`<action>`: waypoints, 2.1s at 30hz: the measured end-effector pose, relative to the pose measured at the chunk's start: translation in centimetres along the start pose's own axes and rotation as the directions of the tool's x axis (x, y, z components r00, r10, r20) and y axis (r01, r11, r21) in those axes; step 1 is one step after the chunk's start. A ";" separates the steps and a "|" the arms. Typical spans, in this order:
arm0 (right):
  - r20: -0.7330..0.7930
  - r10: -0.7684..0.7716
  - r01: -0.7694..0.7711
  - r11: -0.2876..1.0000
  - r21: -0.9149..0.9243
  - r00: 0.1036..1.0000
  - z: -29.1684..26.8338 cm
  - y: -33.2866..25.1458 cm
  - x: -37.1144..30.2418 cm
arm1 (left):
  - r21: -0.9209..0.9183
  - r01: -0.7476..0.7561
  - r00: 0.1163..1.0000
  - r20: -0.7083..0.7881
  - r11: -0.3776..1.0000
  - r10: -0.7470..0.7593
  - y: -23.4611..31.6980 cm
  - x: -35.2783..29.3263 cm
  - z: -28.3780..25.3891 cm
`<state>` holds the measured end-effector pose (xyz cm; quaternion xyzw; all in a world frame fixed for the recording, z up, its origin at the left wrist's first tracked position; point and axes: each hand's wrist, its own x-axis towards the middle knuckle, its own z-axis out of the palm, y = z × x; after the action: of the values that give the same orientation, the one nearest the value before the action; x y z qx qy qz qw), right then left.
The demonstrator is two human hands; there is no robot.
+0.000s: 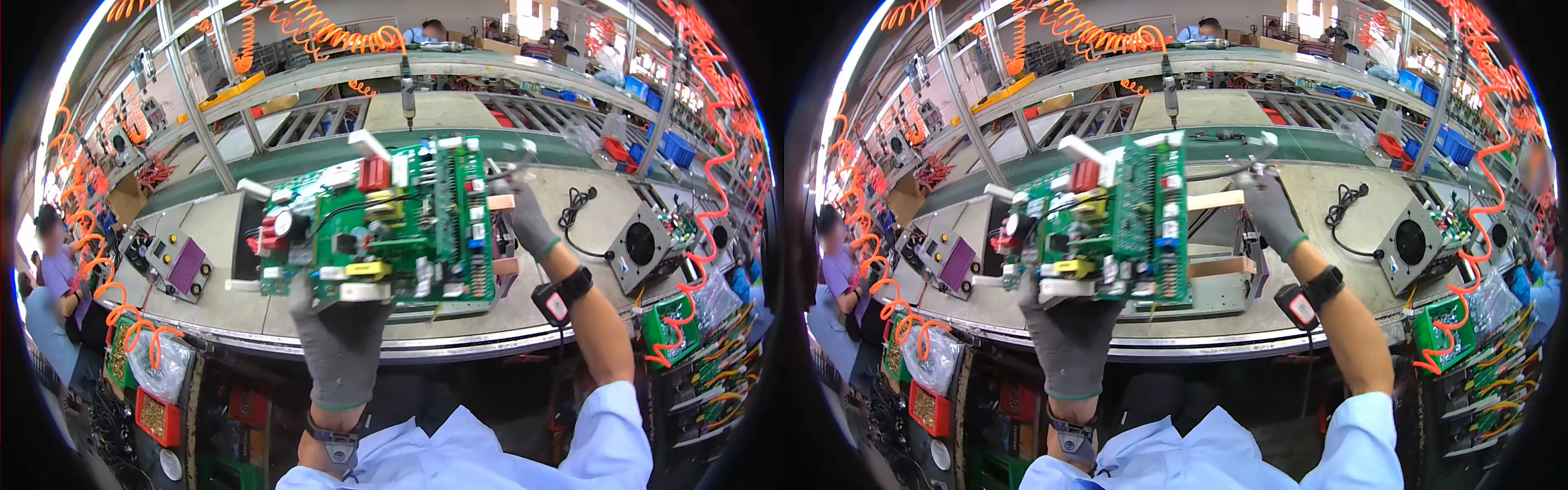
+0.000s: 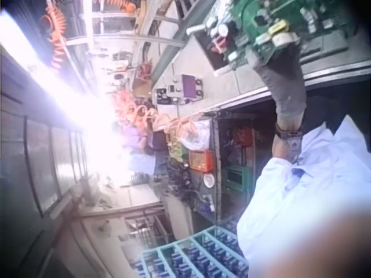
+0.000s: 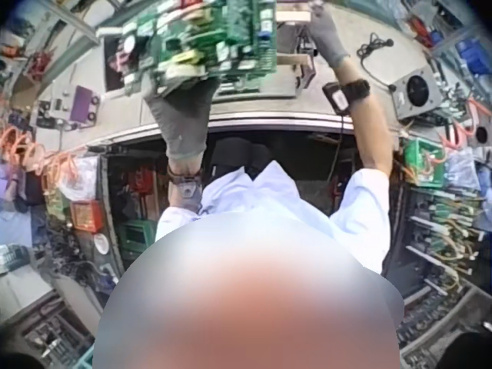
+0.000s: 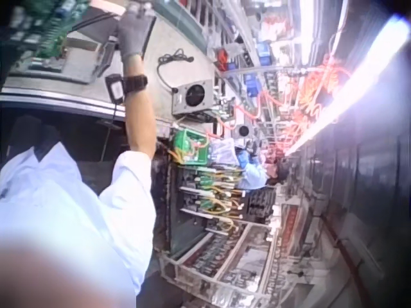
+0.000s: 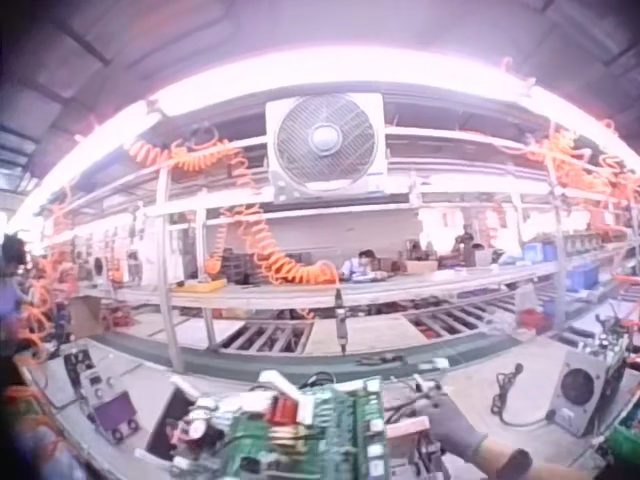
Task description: Assemble internal components, wiring, and circuit boards into an inverter chassis on a production line.
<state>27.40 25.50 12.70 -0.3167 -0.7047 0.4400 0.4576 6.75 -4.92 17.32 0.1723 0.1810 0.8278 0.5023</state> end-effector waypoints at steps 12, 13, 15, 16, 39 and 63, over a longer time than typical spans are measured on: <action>-0.178 0.235 -0.072 0.771 0.633 0.956 -0.8 1.4 -2.4 | 0.073 0.046 0.995 -0.089 0.996 -0.040 -4.8 3.9 -0.4; -0.157 0.268 -0.098 0.737 0.669 0.951 -1.0 1.3 -2.3 | 0.048 0.059 0.993 -0.107 0.997 -0.053 -4.9 4.1 -0.3; -0.124 0.310 -0.126 0.675 0.727 0.943 -1.5 1.2 -2.3 | 0.083 0.017 0.989 -0.146 0.996 -0.005 -5.1 4.2 -0.2; -0.112 0.320 -0.131 0.648 0.750 0.941 -1.8 1.1 -2.3 | 0.029 0.027 0.995 -0.097 0.999 -0.024 -5.0 4.2 -0.1; 0.024 -0.264 0.265 0.960 -0.090 0.964 -4.6 -1.4 -1.5 | 0.008 -0.077 0.997 -0.009 0.997 0.077 -5.7 2.9 1.0; -0.295 0.330 0.046 0.594 0.803 0.897 -2.2 0.5 -1.9 | 0.155 -0.134 0.970 -0.182 0.979 0.162 -7.3 5.1 1.9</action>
<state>30.19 24.86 12.02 -0.2230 -0.2933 0.6640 0.6506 11.01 3.02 16.06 0.1390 0.2739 0.8610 0.4054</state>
